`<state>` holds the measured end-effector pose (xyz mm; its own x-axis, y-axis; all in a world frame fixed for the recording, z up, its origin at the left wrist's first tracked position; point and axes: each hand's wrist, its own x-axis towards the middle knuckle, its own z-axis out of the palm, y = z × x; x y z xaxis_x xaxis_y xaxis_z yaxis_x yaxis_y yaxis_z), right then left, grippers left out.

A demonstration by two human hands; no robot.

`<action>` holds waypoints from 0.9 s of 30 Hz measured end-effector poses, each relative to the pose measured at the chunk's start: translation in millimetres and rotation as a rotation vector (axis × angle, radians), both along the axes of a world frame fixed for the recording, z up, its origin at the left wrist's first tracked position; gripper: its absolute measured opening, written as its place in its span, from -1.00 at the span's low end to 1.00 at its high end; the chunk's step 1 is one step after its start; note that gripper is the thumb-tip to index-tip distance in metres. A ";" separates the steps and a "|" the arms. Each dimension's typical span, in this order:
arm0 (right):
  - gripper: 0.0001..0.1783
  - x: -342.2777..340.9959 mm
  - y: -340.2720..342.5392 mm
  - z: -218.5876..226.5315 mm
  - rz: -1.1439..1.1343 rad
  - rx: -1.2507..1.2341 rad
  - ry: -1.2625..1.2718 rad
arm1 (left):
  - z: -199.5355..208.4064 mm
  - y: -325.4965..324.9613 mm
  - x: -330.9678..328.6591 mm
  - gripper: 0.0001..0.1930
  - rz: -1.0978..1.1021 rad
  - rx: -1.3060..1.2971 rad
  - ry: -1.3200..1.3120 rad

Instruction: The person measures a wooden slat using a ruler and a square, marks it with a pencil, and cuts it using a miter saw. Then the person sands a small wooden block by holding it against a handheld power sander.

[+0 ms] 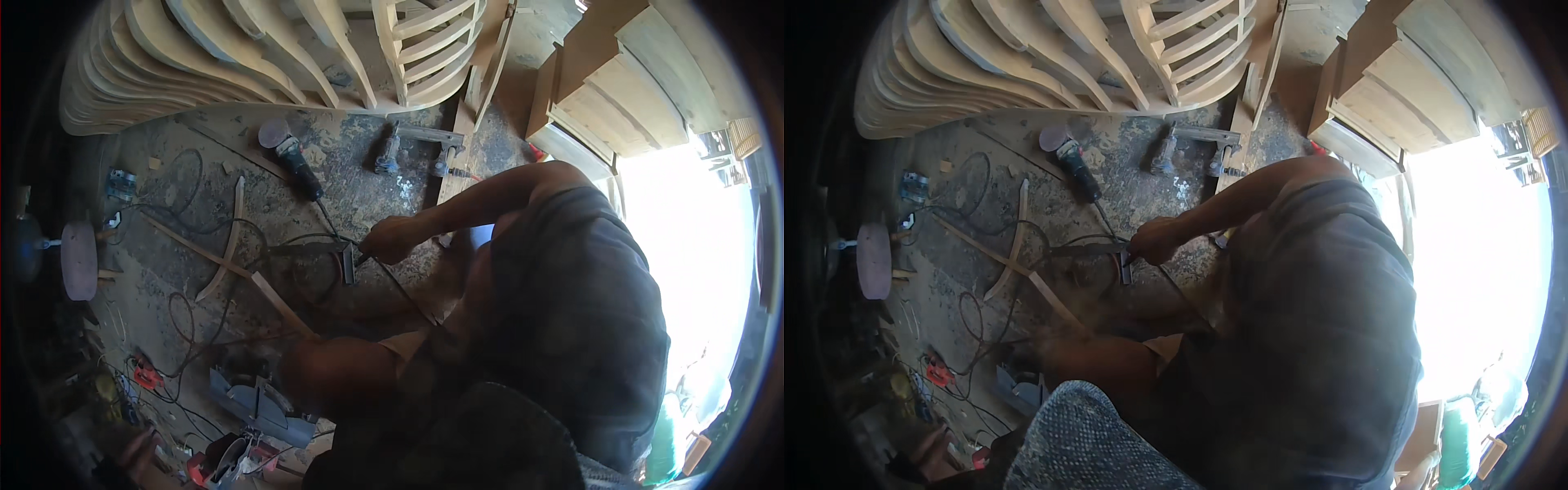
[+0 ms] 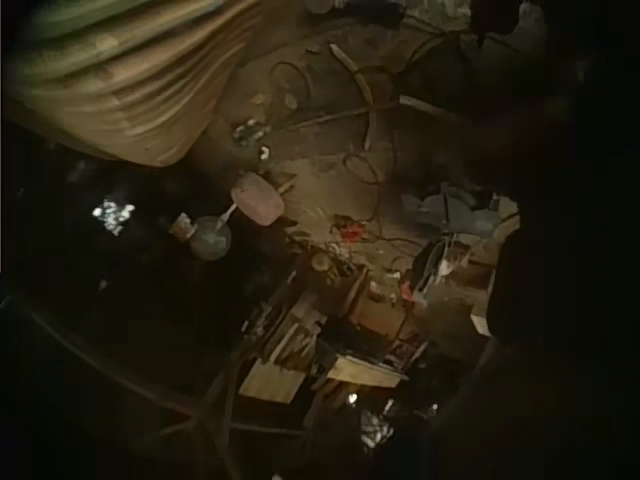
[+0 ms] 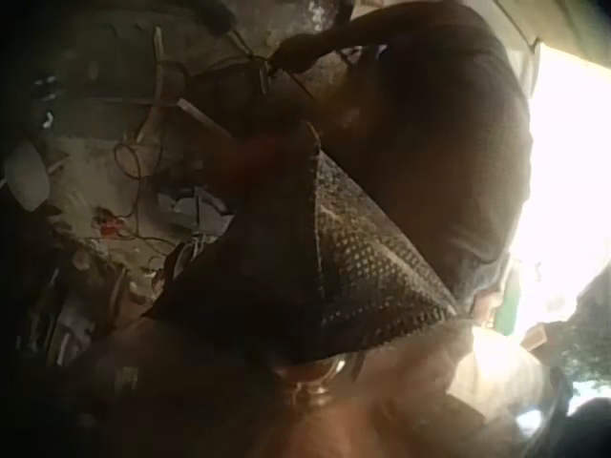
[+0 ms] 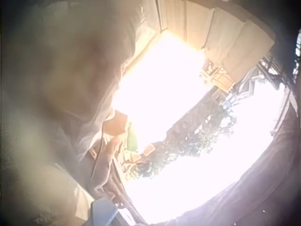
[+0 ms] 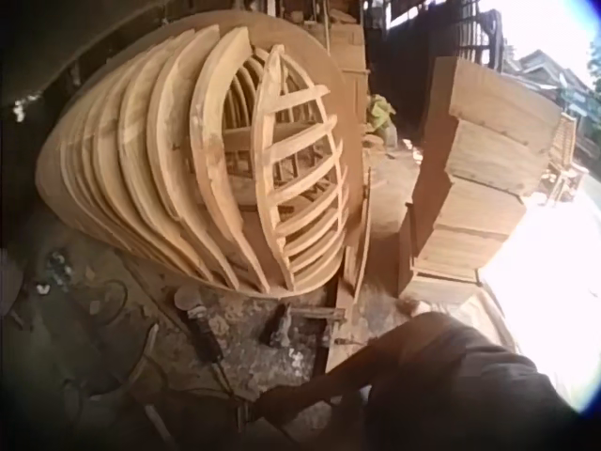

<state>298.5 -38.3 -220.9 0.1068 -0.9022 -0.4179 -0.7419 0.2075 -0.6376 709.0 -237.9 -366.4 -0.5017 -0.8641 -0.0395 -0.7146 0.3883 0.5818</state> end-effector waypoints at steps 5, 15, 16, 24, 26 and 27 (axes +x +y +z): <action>-0.65 -35.1 -19.9 5.5 -0.231 -0.298 -0.176 | 84.2 -0.4 -123.9 -0.77 -0.098 0.248 0.013; -0.68 -114.0 44.0 -10.4 -0.792 -0.591 -0.406 | 141.2 -17.9 -333.2 -0.75 -0.735 0.312 -0.241; -0.67 -118.4 54.4 -13.4 -0.849 -0.565 -0.465 | 139.0 -19.6 -342.4 -0.74 -0.756 0.272 -0.272; -0.37 -215.1 123.6 -43.2 -1.417 -0.611 -0.205 | 160.7 10.1 -411.5 -0.70 -0.880 0.083 -0.405; -0.24 -261.7 139.6 -35.5 -1.452 -0.638 -0.034 | 175.4 25.6 -424.5 -0.70 -0.884 0.098 -0.419; -0.20 -283.7 145.6 -37.8 -1.399 -0.581 0.034 | 178.2 37.2 -434.7 -0.70 -0.899 0.109 -0.417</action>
<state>14.8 107.3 -258.7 -0.9526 -0.3020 0.0367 -0.1823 0.4700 -0.8636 274.2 -200.6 -188.2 -0.8961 -0.1507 -0.4175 -0.3359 0.8450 0.4160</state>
